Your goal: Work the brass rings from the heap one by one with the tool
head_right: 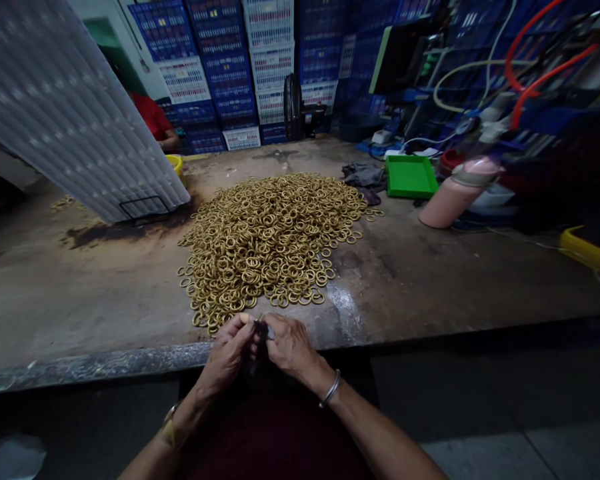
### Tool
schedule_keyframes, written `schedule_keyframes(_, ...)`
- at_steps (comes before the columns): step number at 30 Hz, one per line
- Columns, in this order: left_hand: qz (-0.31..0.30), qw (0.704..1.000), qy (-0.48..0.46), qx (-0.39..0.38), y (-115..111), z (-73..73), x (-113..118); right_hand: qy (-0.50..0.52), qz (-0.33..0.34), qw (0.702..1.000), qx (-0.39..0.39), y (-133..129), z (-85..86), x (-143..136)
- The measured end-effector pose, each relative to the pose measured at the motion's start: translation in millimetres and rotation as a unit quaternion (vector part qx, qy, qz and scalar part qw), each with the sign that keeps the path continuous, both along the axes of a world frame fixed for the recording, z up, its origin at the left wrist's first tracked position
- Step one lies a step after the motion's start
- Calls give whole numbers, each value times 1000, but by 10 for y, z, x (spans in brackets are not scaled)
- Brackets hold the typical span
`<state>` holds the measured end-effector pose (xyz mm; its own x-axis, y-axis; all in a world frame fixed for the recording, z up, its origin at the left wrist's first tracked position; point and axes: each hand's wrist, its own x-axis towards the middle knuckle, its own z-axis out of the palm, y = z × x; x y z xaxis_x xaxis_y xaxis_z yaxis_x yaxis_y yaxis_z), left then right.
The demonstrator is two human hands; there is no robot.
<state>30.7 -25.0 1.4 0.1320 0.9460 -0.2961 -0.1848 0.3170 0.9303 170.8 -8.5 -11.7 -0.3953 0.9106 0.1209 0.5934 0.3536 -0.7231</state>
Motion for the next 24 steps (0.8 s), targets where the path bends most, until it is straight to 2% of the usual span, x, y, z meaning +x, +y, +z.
schedule_keyframes(4, 0, 999, 26, 19, -25, 61, 11, -70, -10, 998, 3, 12, 20, -2)
schedule_keyframes(6, -18, 999, 25, 21, -66, 113, 18, -109, -34, 993, -3, 46, 22, 13)
schedule_keyframes(10, -72, 996, -51, -26, -142, 164, 46, -139, -103, 985, 15, 124, 1, 119)
schedule_keyframes(14, -37, 985, -150, -73, -118, 94, 66, -98, -190, 974, 70, 209, -55, 367)
schedule_keyframes(17, -11, 977, -188, -102, -73, 51, 62, -103, -256, 958, 77, 272, -109, 595)
schedule_keyframes(20, 0, 969, -214, -122, -43, 53, 55, -147, -263, 952, 59, 302, -137, 724)
schedule_keyframes(24, -10, 950, -272, -152, -18, 43, 52, -223, -267, 937, 32, 310, -105, 696)
